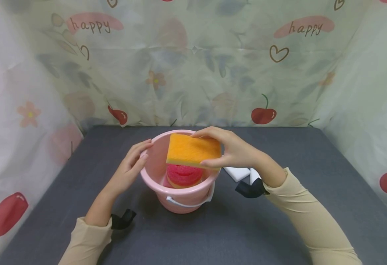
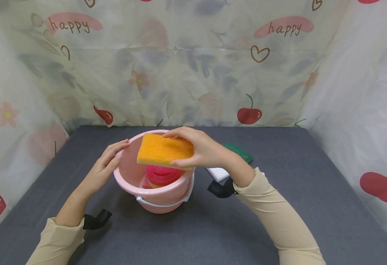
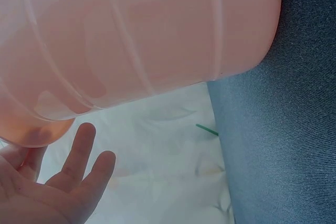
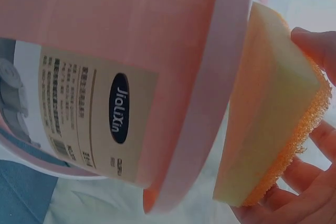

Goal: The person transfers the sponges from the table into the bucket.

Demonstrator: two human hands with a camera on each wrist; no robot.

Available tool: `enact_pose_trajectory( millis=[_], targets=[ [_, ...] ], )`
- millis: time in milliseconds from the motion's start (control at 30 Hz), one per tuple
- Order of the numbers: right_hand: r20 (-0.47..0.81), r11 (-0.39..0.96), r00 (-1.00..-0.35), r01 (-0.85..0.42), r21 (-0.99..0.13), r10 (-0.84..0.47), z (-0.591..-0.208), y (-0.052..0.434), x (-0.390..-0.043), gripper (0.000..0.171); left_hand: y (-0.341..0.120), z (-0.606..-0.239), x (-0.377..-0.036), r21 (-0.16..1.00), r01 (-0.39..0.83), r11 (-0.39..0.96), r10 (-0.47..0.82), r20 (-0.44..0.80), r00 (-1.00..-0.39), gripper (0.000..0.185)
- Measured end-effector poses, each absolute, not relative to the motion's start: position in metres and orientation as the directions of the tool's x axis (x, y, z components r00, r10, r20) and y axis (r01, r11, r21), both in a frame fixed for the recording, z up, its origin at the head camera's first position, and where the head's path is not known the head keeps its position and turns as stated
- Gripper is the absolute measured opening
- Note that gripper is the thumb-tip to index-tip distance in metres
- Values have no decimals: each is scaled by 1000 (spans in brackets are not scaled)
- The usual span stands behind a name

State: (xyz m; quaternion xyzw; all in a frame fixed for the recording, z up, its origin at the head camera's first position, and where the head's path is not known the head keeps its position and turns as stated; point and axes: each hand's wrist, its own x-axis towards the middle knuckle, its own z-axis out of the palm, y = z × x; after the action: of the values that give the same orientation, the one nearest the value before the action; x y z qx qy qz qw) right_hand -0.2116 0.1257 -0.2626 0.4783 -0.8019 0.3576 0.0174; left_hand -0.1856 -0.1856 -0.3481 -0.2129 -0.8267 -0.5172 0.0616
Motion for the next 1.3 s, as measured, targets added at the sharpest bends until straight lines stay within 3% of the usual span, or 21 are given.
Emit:
enact_pose_trajectory(
  millis=[533,1300],
  targets=[
    [375,263,-540,-770,-581,-753,-267,112,-211,56,-187,-348,-186,824,407,394,288,310,-906,43],
    [267,337,-568,-737,-586,-779,-278,96,-209,56,-187,-349,-186,819,436,372,292,343,-893,42]
  ],
)
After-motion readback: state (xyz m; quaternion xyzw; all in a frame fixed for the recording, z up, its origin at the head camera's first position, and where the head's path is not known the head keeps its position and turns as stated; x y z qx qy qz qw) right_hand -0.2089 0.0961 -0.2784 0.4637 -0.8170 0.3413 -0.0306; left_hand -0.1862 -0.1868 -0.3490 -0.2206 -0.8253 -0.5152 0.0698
